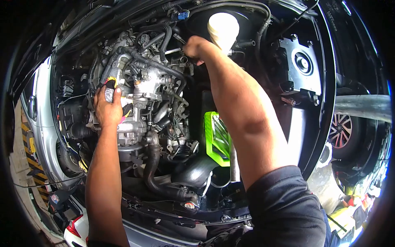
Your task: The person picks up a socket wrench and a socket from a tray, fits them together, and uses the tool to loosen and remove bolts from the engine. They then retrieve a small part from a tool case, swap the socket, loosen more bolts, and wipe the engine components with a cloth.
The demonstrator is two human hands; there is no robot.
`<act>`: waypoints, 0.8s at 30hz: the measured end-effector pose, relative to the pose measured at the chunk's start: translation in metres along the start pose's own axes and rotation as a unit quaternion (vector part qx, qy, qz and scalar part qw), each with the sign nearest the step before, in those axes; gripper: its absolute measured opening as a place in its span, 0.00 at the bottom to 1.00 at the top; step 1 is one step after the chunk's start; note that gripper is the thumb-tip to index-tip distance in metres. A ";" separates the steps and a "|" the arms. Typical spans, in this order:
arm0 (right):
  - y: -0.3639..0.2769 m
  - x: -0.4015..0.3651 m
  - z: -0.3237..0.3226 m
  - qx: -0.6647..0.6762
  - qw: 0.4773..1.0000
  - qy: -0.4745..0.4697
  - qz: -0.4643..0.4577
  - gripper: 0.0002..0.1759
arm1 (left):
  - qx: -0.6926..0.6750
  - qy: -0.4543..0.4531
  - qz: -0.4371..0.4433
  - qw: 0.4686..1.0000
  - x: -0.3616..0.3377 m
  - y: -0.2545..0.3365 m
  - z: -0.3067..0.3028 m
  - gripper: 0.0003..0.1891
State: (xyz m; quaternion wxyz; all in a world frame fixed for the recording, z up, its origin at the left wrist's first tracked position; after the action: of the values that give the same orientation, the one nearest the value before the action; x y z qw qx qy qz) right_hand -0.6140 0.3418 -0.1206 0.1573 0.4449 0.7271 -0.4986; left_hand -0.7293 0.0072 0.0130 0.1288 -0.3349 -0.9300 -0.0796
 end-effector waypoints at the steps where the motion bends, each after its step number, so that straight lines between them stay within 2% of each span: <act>1: 0.001 -0.016 -0.003 -0.009 1.000 0.022 -0.013 0.21 | -0.001 0.008 0.001 1.000 0.000 -0.001 0.000 0.36; 3: 0.003 -0.051 -0.010 -0.020 0.998 0.054 -0.032 0.21 | -0.011 0.020 0.000 1.000 -0.001 -0.002 0.000 0.35; 6: 0.009 -0.092 -0.027 -0.079 0.954 0.252 -0.145 0.24 | -0.011 0.041 -0.002 0.999 -0.004 -0.003 -0.002 0.34; 8: 0.014 -0.139 -0.037 -0.032 0.938 0.305 -0.159 0.25 | -0.019 0.047 0.002 0.999 -0.004 -0.012 0.004 0.33; 10: 0.023 -0.178 -0.051 -0.012 0.938 0.301 -0.170 0.26 | -0.022 0.065 0.008 0.998 -0.005 -0.010 0.000 0.32; 12: 0.025 -0.247 -0.069 -0.005 0.908 0.383 -0.168 0.25 | -0.024 0.062 -0.006 0.998 -0.006 -0.008 -0.004 0.31; 14: 0.043 -0.285 -0.076 0.195 0.886 0.356 -0.223 0.16 | -0.034 0.055 -0.027 0.998 -0.007 -0.007 -0.007 0.33; 15: 0.041 -0.304 -0.076 0.253 0.875 0.315 -0.266 0.15 | -0.038 0.069 -0.025 0.997 -0.008 -0.006 -0.009 0.34; 16: 0.037 -0.317 -0.075 0.309 0.859 0.270 -0.307 0.14 | -0.042 0.082 -0.022 0.995 -0.008 -0.005 -0.012 0.35; 17: 0.030 -0.318 -0.065 0.396 0.833 0.167 -0.347 0.13 | -0.040 0.095 -0.005 0.995 -0.010 -0.002 -0.015 0.37; 19: -0.005 -0.324 -0.038 0.471 0.820 0.164 -0.279 0.12 | -0.054 0.135 0.016 0.989 -0.013 -0.002 -0.017 0.37; 21: -0.047 -0.296 -0.001 0.435 0.832 0.108 -0.325 0.14 | -0.055 0.149 0.021 0.987 -0.013 0.001 -0.020 0.36; 22: -0.070 -0.282 0.027 0.440 0.854 0.022 -0.278 0.10 | -0.056 0.167 0.030 0.984 -0.013 0.002 -0.023 0.36; 23: -0.095 -0.263 0.054 0.469 0.825 -0.040 -0.312 0.11 | -0.057 0.184 0.038 0.981 -0.014 0.001 -0.023 0.36; 24: -0.115 -0.238 0.084 0.515 0.796 -0.101 -0.301 0.12 | -0.058 0.200 0.046 0.977 -0.016 -0.001 -0.020 0.36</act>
State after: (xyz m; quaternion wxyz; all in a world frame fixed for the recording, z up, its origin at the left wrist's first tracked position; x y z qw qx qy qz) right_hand -0.5926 0.1403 0.0688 -0.1805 0.1661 0.4408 -0.8635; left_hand -0.7144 -0.0079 0.0278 0.2959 -0.3617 -0.8629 -0.1922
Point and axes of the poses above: each hand's wrist, its own x-axis towards the middle knuckle, its own z-axis out of the palm, y = z × x, the point moved 8 cm from there along x, towards the middle knuckle, and after that the axes turned 11 degrees about z, right-handed, at the moved point
